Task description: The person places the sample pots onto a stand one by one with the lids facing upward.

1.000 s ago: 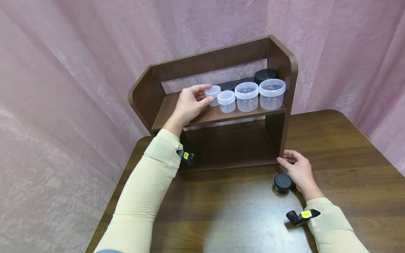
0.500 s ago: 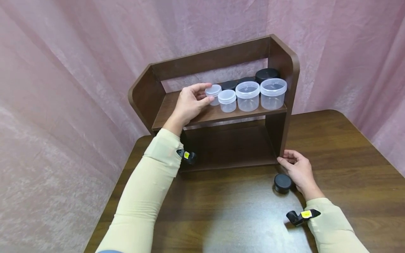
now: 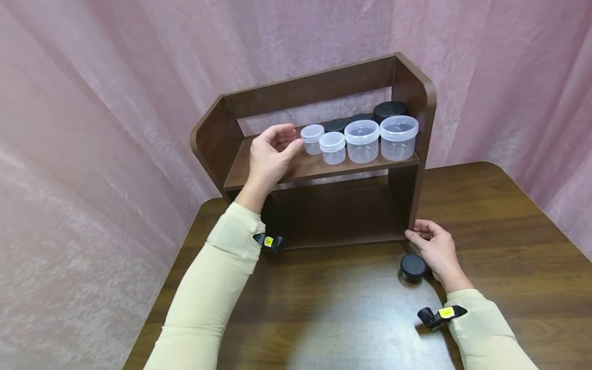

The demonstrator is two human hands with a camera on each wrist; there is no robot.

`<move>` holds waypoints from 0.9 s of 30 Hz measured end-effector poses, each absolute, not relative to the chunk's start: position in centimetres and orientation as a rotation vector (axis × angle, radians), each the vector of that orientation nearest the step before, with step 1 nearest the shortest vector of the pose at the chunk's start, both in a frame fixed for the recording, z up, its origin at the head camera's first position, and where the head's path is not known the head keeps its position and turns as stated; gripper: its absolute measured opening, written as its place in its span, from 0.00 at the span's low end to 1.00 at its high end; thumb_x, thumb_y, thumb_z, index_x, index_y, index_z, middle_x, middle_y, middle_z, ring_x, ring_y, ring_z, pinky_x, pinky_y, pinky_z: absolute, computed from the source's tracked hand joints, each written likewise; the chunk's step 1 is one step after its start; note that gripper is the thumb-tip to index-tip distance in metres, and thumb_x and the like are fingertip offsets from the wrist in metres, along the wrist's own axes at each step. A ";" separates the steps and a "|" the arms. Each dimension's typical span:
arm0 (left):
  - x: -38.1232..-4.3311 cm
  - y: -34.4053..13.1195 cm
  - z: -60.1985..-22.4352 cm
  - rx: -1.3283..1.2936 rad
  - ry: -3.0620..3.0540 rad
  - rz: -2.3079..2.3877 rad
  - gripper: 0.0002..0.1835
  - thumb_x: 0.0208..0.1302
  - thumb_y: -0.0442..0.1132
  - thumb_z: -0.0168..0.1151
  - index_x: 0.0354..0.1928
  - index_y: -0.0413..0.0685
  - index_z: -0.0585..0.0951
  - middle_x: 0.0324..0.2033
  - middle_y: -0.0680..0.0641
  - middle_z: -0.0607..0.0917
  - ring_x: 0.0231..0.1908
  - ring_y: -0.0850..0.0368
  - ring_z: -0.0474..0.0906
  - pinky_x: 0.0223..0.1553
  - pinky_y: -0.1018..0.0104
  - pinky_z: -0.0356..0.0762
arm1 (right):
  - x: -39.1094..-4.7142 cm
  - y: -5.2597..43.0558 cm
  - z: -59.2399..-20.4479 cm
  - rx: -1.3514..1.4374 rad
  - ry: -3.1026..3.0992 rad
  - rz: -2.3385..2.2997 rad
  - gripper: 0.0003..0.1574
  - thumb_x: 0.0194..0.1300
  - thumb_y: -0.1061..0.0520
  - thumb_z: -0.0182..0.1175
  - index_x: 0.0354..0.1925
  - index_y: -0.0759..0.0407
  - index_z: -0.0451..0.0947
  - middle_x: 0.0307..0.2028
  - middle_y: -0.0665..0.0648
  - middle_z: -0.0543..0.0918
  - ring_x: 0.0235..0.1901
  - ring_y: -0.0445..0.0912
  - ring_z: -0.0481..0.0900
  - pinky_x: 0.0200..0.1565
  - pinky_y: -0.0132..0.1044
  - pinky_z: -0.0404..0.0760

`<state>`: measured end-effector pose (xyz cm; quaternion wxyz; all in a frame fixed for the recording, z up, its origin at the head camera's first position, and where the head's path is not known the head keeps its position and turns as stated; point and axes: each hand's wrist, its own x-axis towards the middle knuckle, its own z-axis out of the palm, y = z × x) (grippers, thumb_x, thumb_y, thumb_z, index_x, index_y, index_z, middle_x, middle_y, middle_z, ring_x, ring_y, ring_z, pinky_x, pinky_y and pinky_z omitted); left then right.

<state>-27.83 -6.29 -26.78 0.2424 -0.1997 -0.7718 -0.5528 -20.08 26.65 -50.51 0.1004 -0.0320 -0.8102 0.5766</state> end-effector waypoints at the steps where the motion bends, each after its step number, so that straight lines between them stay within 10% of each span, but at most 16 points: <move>1: -27.2 -6.2 -26.6 -0.545 -2.087 -1.514 0.18 0.54 0.34 0.72 0.46 0.35 0.81 0.38 0.41 0.85 0.38 0.56 0.81 0.43 0.67 0.79 | -20.2 26.6 -50.5 -0.093 -2.394 1.703 0.30 0.64 0.48 0.64 0.54 0.68 0.71 0.40 0.46 0.75 0.39 0.33 0.72 0.36 0.18 0.72; 15: -19.7 -3.6 -29.1 -0.877 -2.081 -1.580 0.12 0.54 0.25 0.68 0.41 0.28 0.81 0.34 0.34 0.84 0.34 0.48 0.81 0.37 0.56 0.81 | -20.6 26.2 -50.5 -0.090 -2.376 1.707 0.29 0.65 0.49 0.63 0.54 0.68 0.71 0.39 0.45 0.75 0.39 0.34 0.72 0.36 0.18 0.73; 27: -19.6 -0.1 -37.2 -1.102 -2.262 -1.458 0.12 0.55 0.34 0.71 0.41 0.41 0.83 0.35 0.47 0.86 0.35 0.64 0.81 0.38 0.74 0.79 | -20.7 26.3 -50.7 -0.085 -2.371 1.711 0.27 0.64 0.49 0.64 0.52 0.67 0.72 0.39 0.42 0.75 0.38 0.33 0.72 0.35 0.19 0.73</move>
